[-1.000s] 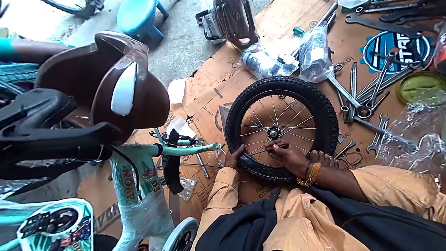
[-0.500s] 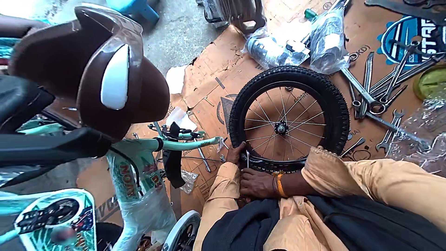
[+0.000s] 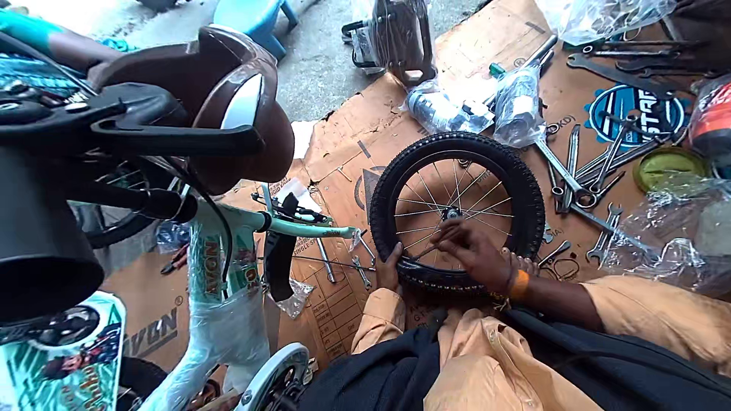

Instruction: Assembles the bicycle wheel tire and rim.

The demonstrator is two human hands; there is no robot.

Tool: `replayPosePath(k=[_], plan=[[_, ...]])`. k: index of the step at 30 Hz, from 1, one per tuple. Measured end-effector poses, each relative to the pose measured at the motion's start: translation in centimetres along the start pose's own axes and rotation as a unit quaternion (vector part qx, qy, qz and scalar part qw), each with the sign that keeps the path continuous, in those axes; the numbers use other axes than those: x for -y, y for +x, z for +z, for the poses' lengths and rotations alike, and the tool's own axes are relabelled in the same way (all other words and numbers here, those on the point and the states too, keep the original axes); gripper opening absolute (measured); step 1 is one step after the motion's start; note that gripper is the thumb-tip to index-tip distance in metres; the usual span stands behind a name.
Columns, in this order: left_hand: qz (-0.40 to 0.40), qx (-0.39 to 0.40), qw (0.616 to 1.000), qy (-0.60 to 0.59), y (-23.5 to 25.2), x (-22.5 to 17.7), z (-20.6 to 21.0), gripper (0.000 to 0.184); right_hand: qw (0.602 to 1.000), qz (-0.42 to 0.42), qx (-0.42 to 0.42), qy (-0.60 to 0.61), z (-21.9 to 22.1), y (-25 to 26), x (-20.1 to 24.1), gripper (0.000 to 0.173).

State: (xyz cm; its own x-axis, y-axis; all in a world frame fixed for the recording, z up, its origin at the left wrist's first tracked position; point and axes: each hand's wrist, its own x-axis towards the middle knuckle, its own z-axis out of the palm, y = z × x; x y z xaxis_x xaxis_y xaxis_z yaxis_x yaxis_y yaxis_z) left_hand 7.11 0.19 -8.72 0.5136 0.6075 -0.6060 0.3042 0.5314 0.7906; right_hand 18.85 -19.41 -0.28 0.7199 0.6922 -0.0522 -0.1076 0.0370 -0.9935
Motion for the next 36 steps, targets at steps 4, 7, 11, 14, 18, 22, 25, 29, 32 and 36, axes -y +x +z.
replayPosePath(k=[4, 7, 11, 14, 18, 22, 25, 29, 32, 36], plan=[[-0.017, 0.022, 0.999, 0.039, 1.8, -2.4, 0.0, 0.054, 0.973, 0.102, -0.118, 0.169, -1.1, -0.7, -2.0, 0.021], [0.001, 0.015, 0.994, 0.111, 3.5, -4.6, 0.4, 0.065, 0.953, 0.147, -0.130, 0.232, -0.4, -0.4, -3.6, 0.019], [0.018, -0.023, 0.981, 0.193, 4.4, -5.2, 1.1, 0.072, 0.924, 0.180, -0.138, 0.307, 0.5, 0.9, -3.4, 0.019], [-0.011, 0.020, 0.988, 0.154, 4.9, -5.0, 0.3, 0.062, 0.921, 0.200, -0.140, 0.304, 0.3, 1.1, -3.2, 0.016], [-0.055, 0.050, 0.982, 0.175, 5.8, -5.1, -0.7, 0.059, 0.951, 0.244, -0.108, 0.156, -0.5, 0.2, -3.0, 0.018], [-0.068, 0.064, 0.984, 0.152, 6.6, -4.2, -1.3, 0.055, 0.941, 0.254, -0.139, 0.173, -0.5, 0.2, -2.8, 0.019], [-0.068, 0.070, 0.986, 0.137, 7.0, -3.6, -1.7, 0.053, 0.932, 0.247, -0.168, 0.204, -0.5, 0.4, -2.0, 0.020], [-0.038, 0.105, 0.982, 0.151, 7.6, -3.2, -2.3, 0.056, 0.930, 0.255, -0.166, 0.203, -0.1, 0.6, -2.4, 0.022], [-0.035, 0.121, 0.981, 0.147, 7.9, -2.9, -2.7, 0.060, 0.921, 0.274, -0.174, 0.218, -0.2, 0.7, -2.7, 0.022], [-0.042, 0.130, 0.981, 0.135, 8.2, -2.9, -2.8, 0.062, 0.909, 0.304, -0.181, 0.223, 0.0, 1.0, -2.7, 0.021]])
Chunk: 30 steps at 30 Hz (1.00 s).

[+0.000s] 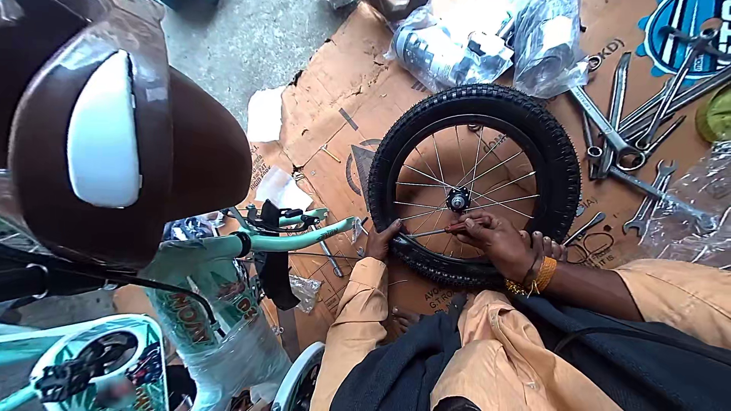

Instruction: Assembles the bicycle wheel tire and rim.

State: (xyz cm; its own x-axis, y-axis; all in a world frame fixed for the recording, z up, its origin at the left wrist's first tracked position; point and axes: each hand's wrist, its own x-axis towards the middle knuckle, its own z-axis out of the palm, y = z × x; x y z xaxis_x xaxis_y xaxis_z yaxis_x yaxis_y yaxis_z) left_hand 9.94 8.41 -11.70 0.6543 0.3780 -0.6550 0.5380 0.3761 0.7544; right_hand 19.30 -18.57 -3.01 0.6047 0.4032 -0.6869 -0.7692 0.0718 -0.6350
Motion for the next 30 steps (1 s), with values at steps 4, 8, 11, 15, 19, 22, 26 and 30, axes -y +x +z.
replayPosePath(k=[4, 8, 11, 15, 19, 22, 26, 30], plan=[[-0.015, 0.017, 0.999, -0.025, -0.1, -0.1, -0.1, 0.058, 0.999, -0.011, 0.028, -0.038, 0.8, 0.1, -0.5, 0.020], [-0.031, 0.026, 0.998, -0.048, 0.1, -0.2, -0.4, 0.058, 0.923, -0.256, 0.178, -0.225, 2.6, -0.5, -1.0, 0.019], [-0.038, 0.040, 0.997, -0.058, 0.2, -0.1, -0.8, 0.055, 0.795, -0.403, 0.334, -0.307, 5.7, -0.3, -2.1, 0.029], [-0.057, 0.009, 0.998, -0.028, 0.2, -0.6, -0.6, 0.051, 0.620, -0.436, 0.449, -0.474, 9.9, -0.3, -5.1, 0.025], [-0.062, -0.003, 0.997, 0.035, 0.3, -0.7, -0.5, 0.051, 0.482, -0.359, 0.507, -0.618, 11.6, 0.9, -10.7, 0.020], [-0.060, -0.009, 0.997, 0.039, 0.2, -0.8, -0.6, 0.049, 0.384, -0.338, 0.526, -0.680, 10.3, 2.3, -12.7, 0.019], [-0.051, -0.010, 0.997, 0.057, 0.0, -1.3, -0.2, 0.050, 0.355, -0.377, 0.518, -0.681, 8.1, 2.5, -11.6, 0.017], [-0.023, -0.025, 0.997, 0.076, -0.1, -0.5, -0.3, 0.056, 0.441, -0.423, 0.468, -0.638, 5.7, 1.0, -6.8, 0.025]])
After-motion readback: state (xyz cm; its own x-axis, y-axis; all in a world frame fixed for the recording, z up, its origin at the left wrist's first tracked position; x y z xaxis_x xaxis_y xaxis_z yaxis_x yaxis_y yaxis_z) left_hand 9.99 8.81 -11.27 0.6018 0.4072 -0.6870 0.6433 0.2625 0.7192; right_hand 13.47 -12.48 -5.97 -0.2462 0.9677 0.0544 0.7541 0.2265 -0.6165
